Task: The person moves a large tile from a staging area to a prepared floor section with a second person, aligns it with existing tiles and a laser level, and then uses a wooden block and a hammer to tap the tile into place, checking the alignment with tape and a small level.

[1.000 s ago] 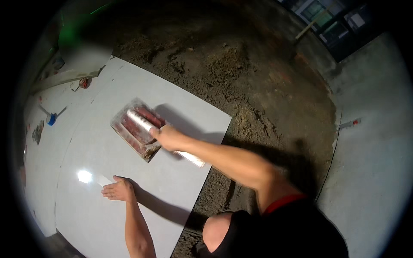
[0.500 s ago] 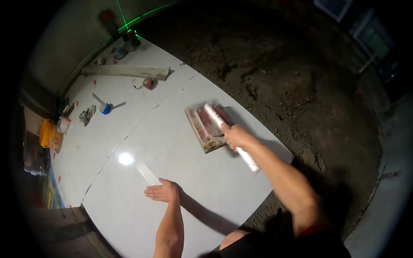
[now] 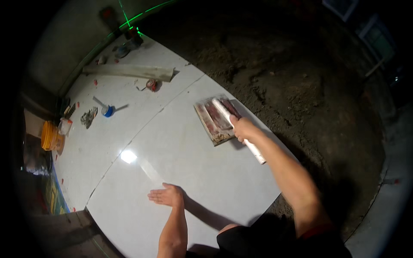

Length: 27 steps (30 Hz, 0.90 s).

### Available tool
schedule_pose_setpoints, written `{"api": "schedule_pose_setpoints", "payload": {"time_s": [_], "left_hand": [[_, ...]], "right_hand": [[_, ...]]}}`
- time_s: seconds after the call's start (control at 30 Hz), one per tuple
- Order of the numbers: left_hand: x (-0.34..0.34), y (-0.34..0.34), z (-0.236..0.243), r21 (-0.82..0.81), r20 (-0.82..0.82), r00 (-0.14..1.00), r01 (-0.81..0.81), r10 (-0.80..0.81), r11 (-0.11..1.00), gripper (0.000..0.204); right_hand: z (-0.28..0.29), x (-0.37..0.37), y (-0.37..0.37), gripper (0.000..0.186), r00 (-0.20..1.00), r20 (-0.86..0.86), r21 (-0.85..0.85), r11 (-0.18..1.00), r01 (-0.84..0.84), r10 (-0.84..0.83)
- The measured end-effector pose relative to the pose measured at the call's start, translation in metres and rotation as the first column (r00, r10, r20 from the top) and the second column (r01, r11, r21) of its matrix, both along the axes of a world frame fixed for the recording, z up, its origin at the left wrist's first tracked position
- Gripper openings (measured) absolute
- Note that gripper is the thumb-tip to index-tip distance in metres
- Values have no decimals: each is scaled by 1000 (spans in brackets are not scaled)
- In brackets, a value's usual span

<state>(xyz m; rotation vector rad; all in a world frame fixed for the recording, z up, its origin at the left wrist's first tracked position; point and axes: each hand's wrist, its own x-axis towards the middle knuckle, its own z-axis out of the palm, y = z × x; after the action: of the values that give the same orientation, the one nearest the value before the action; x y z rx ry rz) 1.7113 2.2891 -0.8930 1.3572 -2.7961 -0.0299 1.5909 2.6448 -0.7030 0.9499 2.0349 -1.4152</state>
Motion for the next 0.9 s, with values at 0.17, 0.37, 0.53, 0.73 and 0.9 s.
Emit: {"api": "schedule_pose_setpoints", "payload": {"time_s": [0.17, 0.37, 0.53, 0.73, 0.9], "left_hand": [[-6, -22, -2, -15, -10, 1000, -18, 18, 1000, 78], [-9, 9, 15, 116, -14, 997, 74, -73, 990, 77], [-19, -8, 10, 51, -55, 994, 94, -91, 994, 77], [-27, -9, 27, 119, -89, 984, 164, -154, 979, 78], [-35, -27, 34, 297, -132, 952, 303, -275, 906, 81]], "right_hand": [[88, 63, -10, 57, 792, -600, 331, 936, 115, 115], [-70, 65, -49, 66, 1000, 0, 478, 878, -9, 10], [-92, 6, -107, 72, 963, -144, 488, 863, -130, 226], [-111, 80, -133, 69, 938, -139, 446, 866, -226, 317], [-82, 79, -148, 68, 882, 34, 544, 732, -411, 471]]}}
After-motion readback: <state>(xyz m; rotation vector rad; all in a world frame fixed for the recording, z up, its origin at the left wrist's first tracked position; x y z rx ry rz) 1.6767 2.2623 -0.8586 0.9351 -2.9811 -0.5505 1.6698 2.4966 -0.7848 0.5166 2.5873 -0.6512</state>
